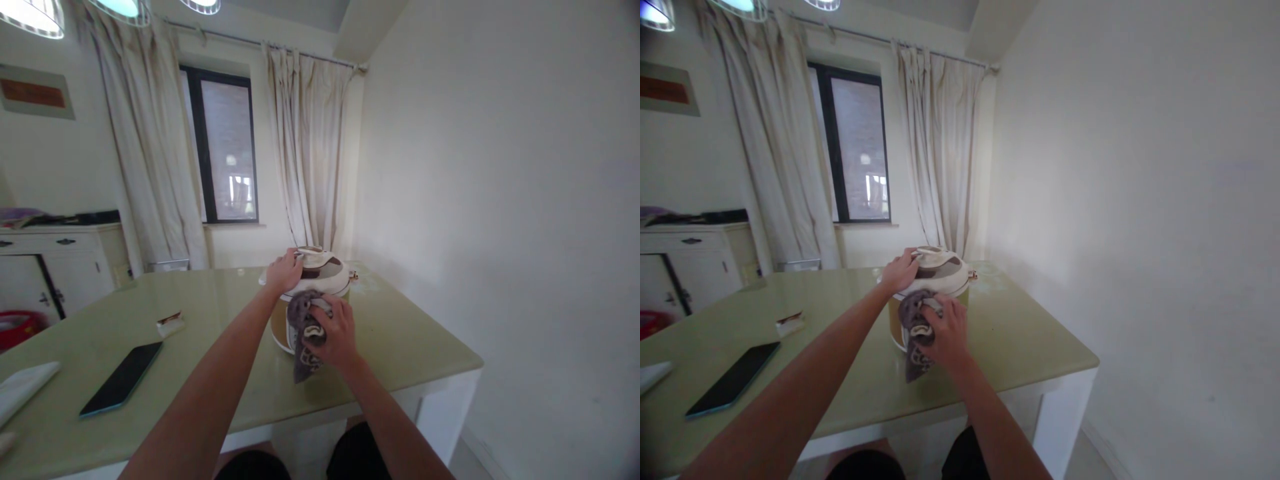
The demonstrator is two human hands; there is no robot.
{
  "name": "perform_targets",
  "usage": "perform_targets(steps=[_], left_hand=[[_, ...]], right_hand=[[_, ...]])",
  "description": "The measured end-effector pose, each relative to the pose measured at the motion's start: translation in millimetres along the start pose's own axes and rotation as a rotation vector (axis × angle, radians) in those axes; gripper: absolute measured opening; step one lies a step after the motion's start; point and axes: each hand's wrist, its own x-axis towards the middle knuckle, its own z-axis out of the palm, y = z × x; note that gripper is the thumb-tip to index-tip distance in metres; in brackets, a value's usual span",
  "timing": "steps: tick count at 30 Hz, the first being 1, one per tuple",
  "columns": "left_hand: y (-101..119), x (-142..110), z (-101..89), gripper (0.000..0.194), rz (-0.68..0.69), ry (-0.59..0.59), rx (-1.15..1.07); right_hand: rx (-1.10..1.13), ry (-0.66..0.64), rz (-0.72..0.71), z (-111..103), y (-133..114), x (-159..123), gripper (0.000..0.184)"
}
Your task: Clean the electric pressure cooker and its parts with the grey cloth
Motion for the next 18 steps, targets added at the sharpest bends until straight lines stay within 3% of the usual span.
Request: perform_targets(steps=[4,8,13,18], left_hand=[[1,0,0.9,0.047,0.009,0.007,-0.007],[2,0,0.9,0.045,0.001,0.013,-0.002],[2,0,1.5,0.044,0.010,0.025,0.011],[0,1,2.1,0.044,0.013,0.020,0.010]], right_hand=[[0.107,0.141,0.294,-12,36,-23,0.038],[0.204,0.168,0.490,-5,53,-48,0.025],[0.141,0.252,0.492,11,36,-60,0.035],[0.058,0.286,0.355,10,8,-32,0.043]])
